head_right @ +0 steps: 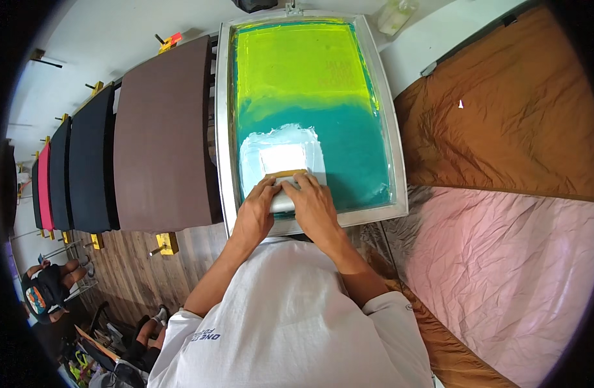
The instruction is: Applying and spreading white ink across a silkscreen frame using a squeegee to prepare for printing.
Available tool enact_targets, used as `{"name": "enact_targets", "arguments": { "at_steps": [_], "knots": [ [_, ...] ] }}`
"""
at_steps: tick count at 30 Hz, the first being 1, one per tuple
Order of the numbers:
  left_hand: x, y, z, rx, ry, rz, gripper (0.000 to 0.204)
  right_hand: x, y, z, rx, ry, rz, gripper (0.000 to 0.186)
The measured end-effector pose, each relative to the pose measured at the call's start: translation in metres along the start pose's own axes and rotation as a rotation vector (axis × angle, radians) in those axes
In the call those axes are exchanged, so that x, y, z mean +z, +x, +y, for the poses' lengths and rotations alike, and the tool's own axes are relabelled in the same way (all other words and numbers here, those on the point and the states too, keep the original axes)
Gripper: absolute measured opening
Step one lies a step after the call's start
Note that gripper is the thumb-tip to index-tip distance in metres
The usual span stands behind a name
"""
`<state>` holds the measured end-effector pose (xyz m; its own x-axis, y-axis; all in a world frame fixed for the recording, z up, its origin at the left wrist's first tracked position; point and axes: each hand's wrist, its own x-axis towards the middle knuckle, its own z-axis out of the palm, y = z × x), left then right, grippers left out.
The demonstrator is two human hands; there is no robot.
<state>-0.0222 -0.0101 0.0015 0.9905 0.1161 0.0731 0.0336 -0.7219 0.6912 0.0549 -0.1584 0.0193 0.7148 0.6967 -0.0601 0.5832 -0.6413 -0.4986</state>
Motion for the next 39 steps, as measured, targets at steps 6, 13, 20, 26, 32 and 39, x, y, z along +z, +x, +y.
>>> {"name": "enact_targets", "arguments": {
  "at_steps": [6, 13, 20, 26, 32, 39],
  "knots": [
    [-0.001, -0.004, -0.002, -0.022, -0.023, -0.063, 0.059, 0.01, -0.004, 0.0, -0.007, -0.011, 0.044, 0.058],
    [0.004, -0.012, 0.001, -0.038, -0.008, -0.054, 0.056, 0.006, -0.012, -0.001, 0.002, -0.058, -0.005, 0.061],
    [0.002, -0.01, 0.001, -0.025, 0.028, -0.056, 0.053, 0.004, -0.011, -0.002, 0.005, -0.051, 0.011, 0.061],
    [0.0, -0.007, 0.002, -0.015, 0.059, -0.048, 0.051, 0.002, -0.008, -0.005, 0.014, -0.041, 0.021, 0.06],
    [0.002, -0.011, 0.003, -0.028, 0.033, -0.036, 0.05, 0.005, -0.011, -0.005, 0.003, -0.039, 0.046, 0.042],
    [0.0, -0.01, 0.002, -0.018, 0.045, -0.059, 0.051, 0.006, -0.011, -0.005, 0.007, -0.003, 0.02, 0.044]
  ]
}}
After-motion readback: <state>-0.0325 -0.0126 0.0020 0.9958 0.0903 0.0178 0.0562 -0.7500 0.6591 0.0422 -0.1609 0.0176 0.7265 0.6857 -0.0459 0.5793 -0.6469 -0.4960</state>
